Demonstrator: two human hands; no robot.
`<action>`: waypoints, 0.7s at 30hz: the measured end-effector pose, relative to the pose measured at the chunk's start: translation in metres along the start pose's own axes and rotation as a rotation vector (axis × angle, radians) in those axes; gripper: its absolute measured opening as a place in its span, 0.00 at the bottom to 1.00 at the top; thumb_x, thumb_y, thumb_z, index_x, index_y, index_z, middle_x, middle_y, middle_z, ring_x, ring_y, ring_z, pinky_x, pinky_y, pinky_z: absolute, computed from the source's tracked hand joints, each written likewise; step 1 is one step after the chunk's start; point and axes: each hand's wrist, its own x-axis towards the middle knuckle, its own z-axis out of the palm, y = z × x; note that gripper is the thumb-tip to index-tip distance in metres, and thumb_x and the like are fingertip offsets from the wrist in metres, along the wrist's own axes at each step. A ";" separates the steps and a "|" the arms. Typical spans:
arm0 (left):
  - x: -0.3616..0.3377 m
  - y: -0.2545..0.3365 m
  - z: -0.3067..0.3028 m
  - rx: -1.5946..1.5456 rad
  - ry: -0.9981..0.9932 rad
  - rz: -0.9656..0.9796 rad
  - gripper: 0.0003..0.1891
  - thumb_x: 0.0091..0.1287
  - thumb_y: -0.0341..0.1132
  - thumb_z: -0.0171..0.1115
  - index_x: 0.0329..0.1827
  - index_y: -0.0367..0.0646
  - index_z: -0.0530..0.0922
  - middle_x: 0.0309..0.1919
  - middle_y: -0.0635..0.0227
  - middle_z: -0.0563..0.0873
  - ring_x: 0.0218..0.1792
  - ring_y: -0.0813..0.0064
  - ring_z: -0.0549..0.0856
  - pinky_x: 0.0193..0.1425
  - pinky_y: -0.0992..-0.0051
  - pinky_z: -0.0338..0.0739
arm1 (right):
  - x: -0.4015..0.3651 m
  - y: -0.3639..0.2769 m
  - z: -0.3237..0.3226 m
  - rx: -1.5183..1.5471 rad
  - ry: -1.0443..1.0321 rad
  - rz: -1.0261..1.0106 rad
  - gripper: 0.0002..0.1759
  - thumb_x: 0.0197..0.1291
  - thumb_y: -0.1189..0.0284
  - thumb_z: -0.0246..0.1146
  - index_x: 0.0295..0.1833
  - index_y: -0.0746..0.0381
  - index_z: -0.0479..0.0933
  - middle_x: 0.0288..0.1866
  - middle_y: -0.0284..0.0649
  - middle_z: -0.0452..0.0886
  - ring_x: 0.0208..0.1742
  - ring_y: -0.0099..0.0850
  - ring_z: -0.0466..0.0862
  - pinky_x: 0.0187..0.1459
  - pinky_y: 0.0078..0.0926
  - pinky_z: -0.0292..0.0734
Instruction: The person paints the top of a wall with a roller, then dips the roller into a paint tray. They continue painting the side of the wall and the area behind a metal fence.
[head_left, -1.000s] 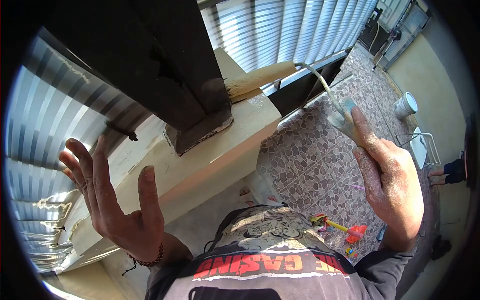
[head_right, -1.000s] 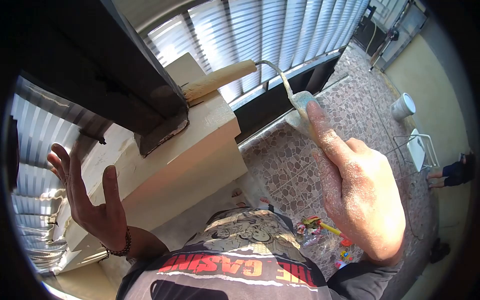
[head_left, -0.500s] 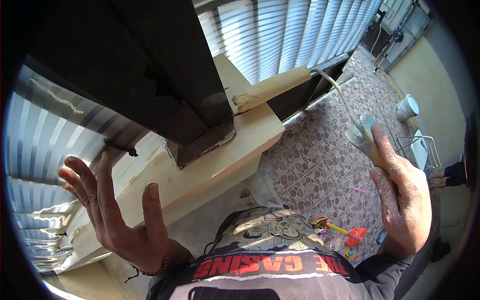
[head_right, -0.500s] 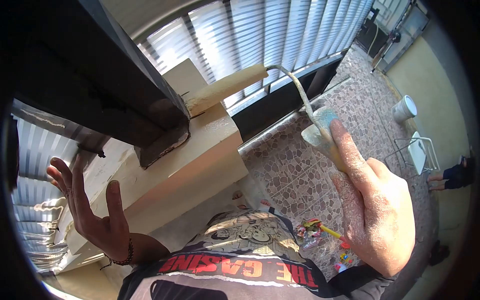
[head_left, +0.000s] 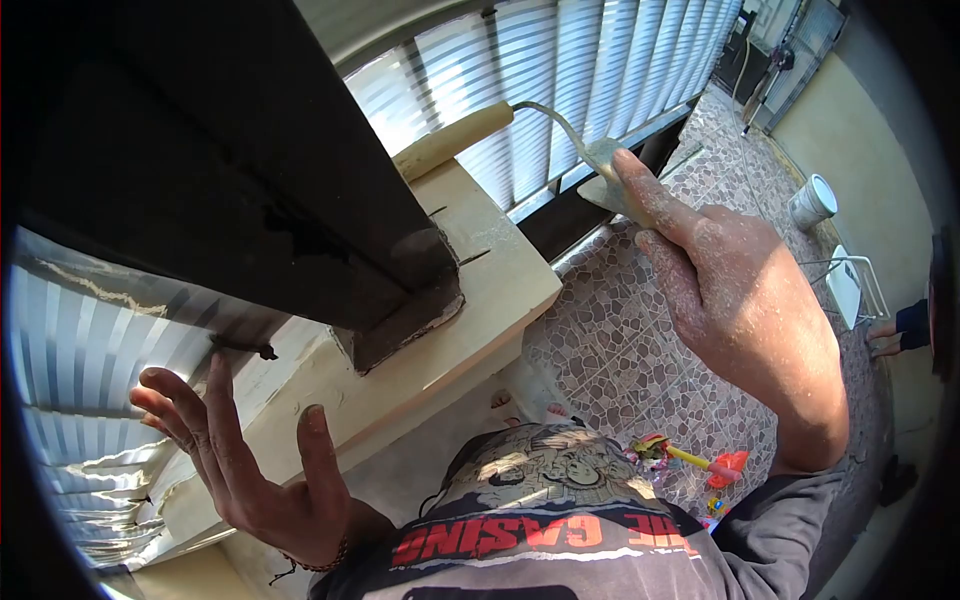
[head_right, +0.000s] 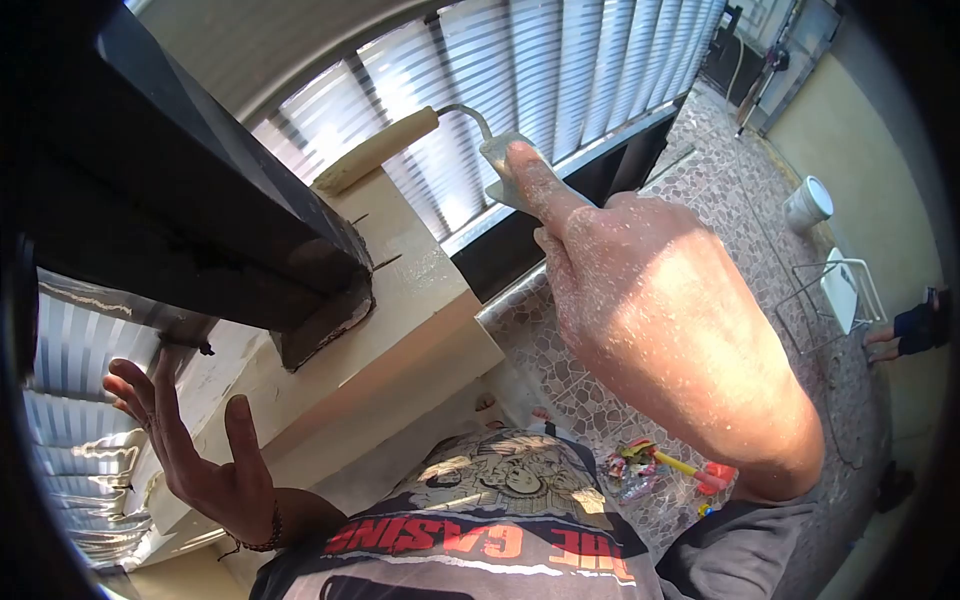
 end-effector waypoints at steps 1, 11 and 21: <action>0.000 0.000 0.000 0.024 -0.007 -0.003 0.29 0.64 0.54 0.59 0.63 0.45 0.76 0.72 0.53 0.65 0.74 0.42 0.55 0.73 0.37 0.47 | 0.010 0.002 0.005 -0.026 -0.023 -0.001 0.29 0.62 0.79 0.58 0.70 0.55 0.68 0.25 0.50 0.75 0.24 0.45 0.77 0.30 0.41 0.72; 0.000 0.009 -0.011 0.010 -0.086 -0.030 0.33 0.64 0.50 0.60 0.70 0.44 0.69 0.74 0.52 0.60 0.76 0.44 0.52 0.75 0.39 0.44 | -0.032 -0.010 -0.032 -0.127 -0.134 0.187 0.29 0.60 0.77 0.61 0.68 0.52 0.71 0.26 0.49 0.73 0.25 0.47 0.76 0.27 0.42 0.69; 0.003 0.016 -0.014 0.052 -0.096 -0.042 0.38 0.62 0.57 0.58 0.72 0.44 0.65 0.74 0.51 0.59 0.77 0.46 0.50 0.75 0.39 0.44 | -0.003 -0.004 -0.001 0.018 -0.155 0.093 0.37 0.59 0.77 0.59 0.75 0.50 0.60 0.30 0.52 0.75 0.26 0.50 0.79 0.30 0.46 0.74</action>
